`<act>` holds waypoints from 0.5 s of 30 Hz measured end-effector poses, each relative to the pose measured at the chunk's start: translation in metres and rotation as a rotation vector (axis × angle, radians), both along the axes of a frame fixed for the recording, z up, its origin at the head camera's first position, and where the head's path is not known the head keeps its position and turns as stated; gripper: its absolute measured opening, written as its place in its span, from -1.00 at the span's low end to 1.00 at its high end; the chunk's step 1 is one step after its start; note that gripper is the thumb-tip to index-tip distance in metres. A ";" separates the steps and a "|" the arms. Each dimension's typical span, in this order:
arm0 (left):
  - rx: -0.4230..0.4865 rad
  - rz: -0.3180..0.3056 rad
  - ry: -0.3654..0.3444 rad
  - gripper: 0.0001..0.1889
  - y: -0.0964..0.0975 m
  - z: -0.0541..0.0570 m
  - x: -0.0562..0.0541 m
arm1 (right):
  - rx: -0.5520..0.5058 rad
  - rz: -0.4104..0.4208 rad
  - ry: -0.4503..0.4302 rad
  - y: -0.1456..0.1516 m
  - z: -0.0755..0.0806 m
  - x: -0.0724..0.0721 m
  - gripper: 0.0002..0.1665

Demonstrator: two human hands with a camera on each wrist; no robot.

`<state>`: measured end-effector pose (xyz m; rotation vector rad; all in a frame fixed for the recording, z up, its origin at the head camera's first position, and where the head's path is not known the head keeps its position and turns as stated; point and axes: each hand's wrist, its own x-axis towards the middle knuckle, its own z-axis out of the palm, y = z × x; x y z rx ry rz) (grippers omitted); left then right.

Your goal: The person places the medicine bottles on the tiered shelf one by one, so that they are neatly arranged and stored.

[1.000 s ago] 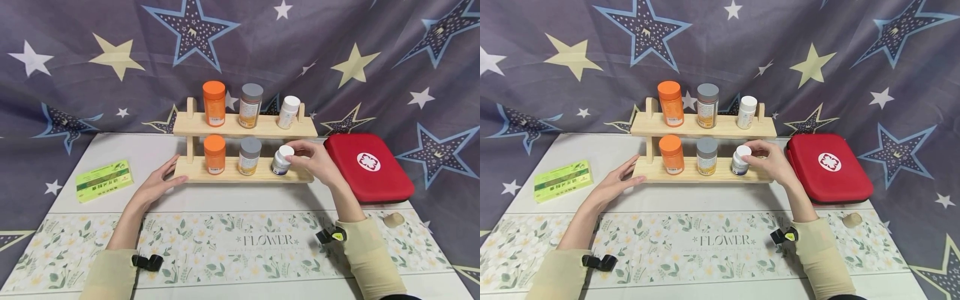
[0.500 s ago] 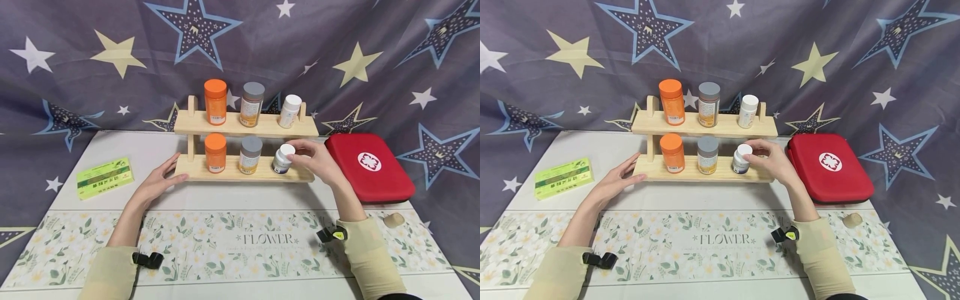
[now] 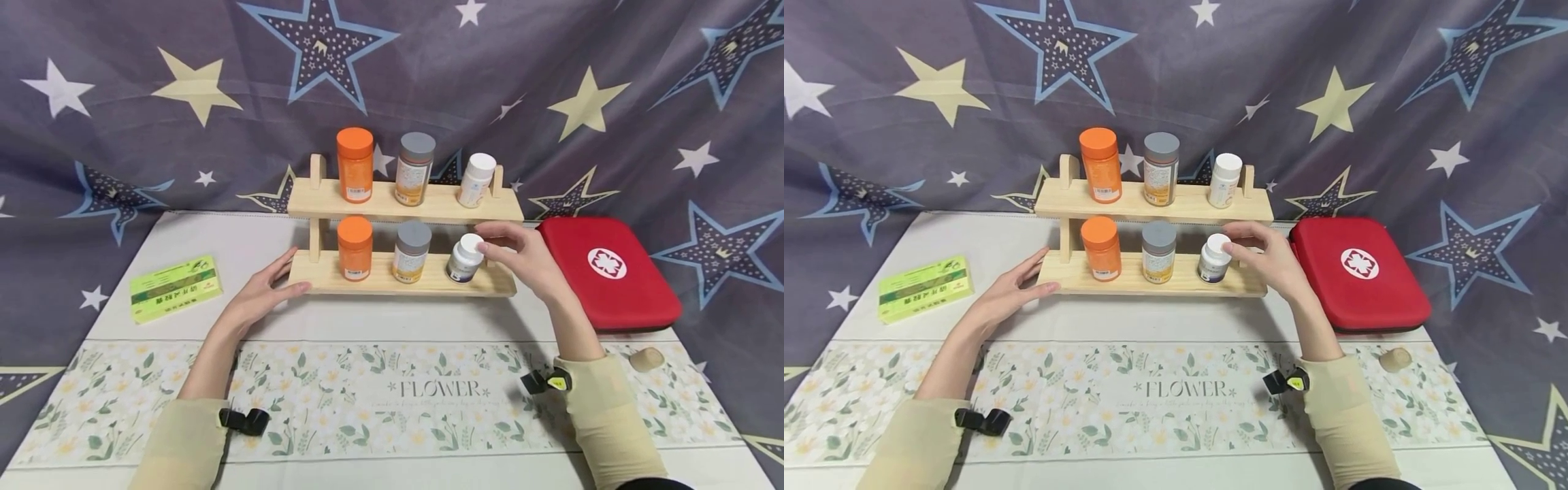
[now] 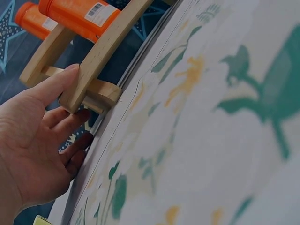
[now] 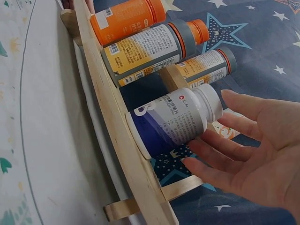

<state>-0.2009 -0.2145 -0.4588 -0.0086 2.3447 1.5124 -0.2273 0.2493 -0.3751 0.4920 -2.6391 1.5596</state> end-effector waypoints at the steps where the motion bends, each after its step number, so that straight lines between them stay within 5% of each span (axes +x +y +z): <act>1: 0.000 -0.001 0.004 0.09 0.000 0.000 -0.001 | 0.005 -0.006 0.005 0.000 0.000 0.000 -0.57; 9: -0.088 -0.080 0.096 0.05 0.003 0.006 -0.007 | 0.056 -0.074 0.033 0.012 0.010 -0.003 -0.63; 15: -0.196 -0.124 0.182 -0.07 -0.004 0.021 -0.007 | 0.090 -0.104 0.100 0.023 0.007 -0.001 -0.64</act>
